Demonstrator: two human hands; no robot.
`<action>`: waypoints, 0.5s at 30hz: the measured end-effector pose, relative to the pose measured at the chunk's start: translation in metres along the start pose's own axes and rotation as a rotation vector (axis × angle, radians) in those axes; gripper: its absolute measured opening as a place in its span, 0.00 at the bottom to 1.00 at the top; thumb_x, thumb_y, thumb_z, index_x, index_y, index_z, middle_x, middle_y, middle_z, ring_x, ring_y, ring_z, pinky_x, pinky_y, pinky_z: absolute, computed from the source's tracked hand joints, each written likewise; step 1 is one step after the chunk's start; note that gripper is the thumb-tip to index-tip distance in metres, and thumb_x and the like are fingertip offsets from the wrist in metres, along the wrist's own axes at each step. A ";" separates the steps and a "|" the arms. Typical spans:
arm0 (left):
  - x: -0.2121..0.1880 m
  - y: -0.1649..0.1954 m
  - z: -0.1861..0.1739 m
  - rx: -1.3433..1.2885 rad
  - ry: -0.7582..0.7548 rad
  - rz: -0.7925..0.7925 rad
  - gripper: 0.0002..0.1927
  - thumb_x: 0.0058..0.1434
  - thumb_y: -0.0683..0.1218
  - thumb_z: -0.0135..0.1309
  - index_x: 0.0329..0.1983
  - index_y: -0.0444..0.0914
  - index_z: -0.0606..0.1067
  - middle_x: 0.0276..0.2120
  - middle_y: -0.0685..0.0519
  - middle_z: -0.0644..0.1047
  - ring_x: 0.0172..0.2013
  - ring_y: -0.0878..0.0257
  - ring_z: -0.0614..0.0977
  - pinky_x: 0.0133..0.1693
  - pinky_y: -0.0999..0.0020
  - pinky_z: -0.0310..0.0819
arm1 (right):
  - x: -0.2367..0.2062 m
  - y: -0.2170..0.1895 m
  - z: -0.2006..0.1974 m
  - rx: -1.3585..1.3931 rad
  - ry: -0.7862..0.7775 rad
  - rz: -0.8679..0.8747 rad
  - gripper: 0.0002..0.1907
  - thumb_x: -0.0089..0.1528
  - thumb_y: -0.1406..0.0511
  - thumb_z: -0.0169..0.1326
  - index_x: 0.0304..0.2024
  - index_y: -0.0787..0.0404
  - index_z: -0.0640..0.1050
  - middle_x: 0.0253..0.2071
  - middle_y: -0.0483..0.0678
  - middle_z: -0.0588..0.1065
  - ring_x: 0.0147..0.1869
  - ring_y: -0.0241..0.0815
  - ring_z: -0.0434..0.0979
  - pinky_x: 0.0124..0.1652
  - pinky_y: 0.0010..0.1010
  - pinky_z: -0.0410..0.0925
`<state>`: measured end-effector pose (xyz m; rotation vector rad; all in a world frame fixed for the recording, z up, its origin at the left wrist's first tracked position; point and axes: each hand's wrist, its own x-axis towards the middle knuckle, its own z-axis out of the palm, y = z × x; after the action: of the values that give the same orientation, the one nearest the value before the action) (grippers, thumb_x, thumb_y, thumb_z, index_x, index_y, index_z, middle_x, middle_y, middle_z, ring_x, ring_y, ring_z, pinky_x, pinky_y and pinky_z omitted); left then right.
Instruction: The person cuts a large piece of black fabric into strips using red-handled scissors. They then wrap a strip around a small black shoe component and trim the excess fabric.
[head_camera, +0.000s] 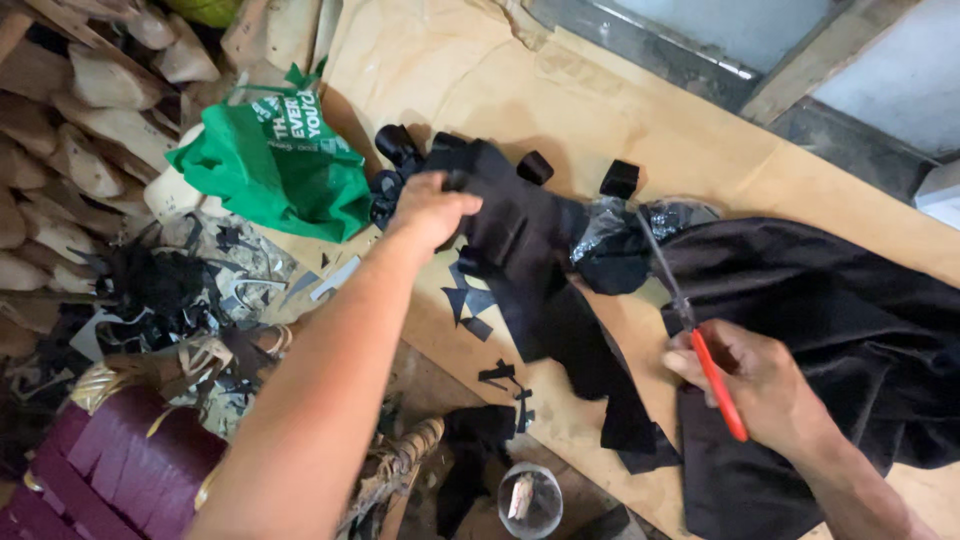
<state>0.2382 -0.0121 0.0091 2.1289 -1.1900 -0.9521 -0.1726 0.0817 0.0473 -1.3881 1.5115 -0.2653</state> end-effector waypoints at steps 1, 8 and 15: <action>-0.004 0.016 -0.015 -0.080 -0.035 0.024 0.21 0.49 0.49 0.65 0.45 0.36 0.82 0.42 0.47 0.84 0.43 0.57 0.84 0.48 0.65 0.76 | 0.005 0.003 0.000 -0.190 0.121 -0.056 0.24 0.56 0.49 0.64 0.42 0.61 0.81 0.26 0.49 0.76 0.28 0.41 0.73 0.30 0.32 0.65; -0.077 0.079 -0.112 -0.753 -0.228 0.238 0.10 0.62 0.38 0.62 0.46 0.33 0.80 0.40 0.53 0.83 0.39 0.66 0.82 0.45 0.70 0.77 | 0.050 0.051 0.019 -0.824 0.676 -0.420 0.26 0.48 0.53 0.66 0.43 0.60 0.80 0.37 0.51 0.81 0.40 0.53 0.82 0.39 0.45 0.70; -0.151 0.085 -0.181 -1.042 -0.261 0.412 0.07 0.69 0.36 0.58 0.49 0.34 0.78 0.44 0.52 0.82 0.44 0.64 0.83 0.50 0.64 0.78 | 0.087 0.069 0.012 -0.725 0.685 -0.260 0.13 0.63 0.59 0.61 0.48 0.56 0.82 0.31 0.54 0.78 0.37 0.55 0.81 0.43 0.41 0.74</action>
<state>0.2804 0.0959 0.2305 0.9266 -0.8747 -1.2832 -0.1894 0.0362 -0.0534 -2.2295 2.1034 -0.4043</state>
